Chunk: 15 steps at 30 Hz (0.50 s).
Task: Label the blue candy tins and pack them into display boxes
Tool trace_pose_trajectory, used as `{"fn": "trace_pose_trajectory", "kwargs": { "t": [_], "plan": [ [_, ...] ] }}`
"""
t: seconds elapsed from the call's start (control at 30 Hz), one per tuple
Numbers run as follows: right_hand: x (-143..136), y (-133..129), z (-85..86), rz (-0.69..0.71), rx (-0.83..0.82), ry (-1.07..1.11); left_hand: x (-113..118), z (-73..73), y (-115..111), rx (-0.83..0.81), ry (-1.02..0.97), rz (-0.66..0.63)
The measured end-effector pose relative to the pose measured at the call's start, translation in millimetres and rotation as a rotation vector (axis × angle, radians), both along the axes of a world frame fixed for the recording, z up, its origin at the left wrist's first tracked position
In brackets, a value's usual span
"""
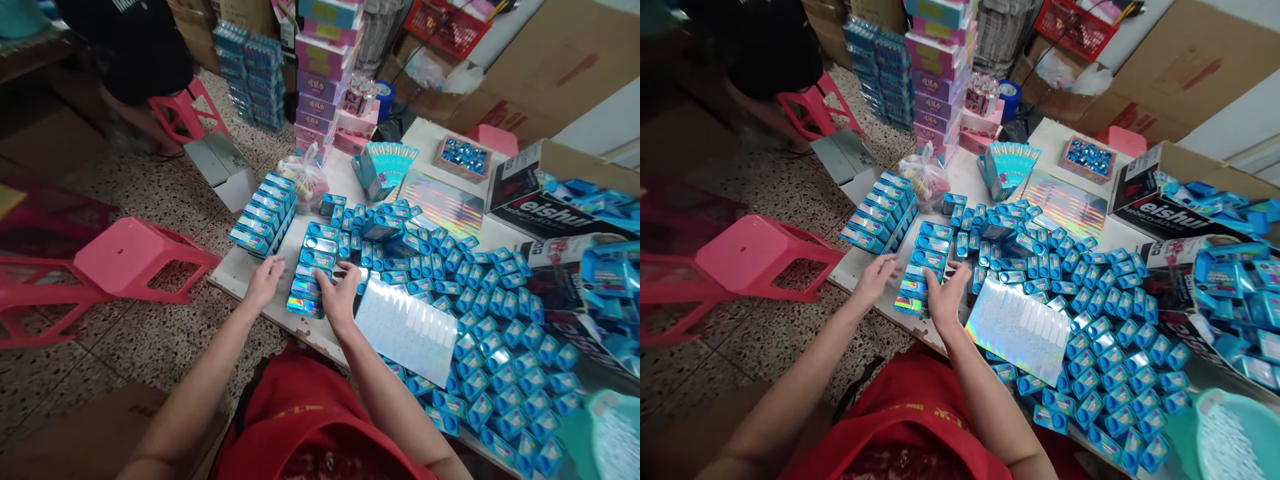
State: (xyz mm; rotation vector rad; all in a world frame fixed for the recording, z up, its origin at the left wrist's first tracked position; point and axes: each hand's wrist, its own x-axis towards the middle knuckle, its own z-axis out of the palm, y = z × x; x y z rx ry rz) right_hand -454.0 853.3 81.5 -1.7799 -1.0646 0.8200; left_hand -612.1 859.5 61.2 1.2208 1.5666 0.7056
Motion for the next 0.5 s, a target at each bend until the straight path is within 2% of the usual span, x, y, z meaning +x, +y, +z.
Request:
{"fn": "trace_pose_trajectory", "kwargs": {
  "t": [0.03,0.1,0.17,0.23,0.3,0.37,0.4,0.47,0.5],
  "plan": [
    [-1,1,0.4,0.001,-0.009,0.005,3,1.2,-8,0.042,-0.047,0.006],
    [-5,2,2.0,0.000,-0.006,-0.007,5,5.9,-21,0.063,-0.105,-0.098],
    [-4,1,3.0,0.018,-0.001,0.021,3,13.5,-30,0.028,-0.060,-0.186],
    [8,-2,1.0,0.041,0.015,0.083,-1,25.8,-35,0.081,0.093,-0.128],
    [35,-10,-5.5,0.034,0.083,0.069,3,42.7,-39,0.273,0.277,-0.010],
    [79,-21,-16.4,-0.013,0.190,-0.107,25,59.4,-44,0.497,0.361,0.017],
    [104,-28,-22.9,-0.041,0.235,-0.238,43,65.0,-45,0.578,0.347,-0.038],
    [154,-39,-36.4,-0.074,0.266,-0.497,91,66.1,-43,0.653,0.266,-0.266],
    [176,-44,-42.9,-0.080,0.253,-0.600,119,60.9,-39,0.651,0.255,-0.393]
  ]
}}
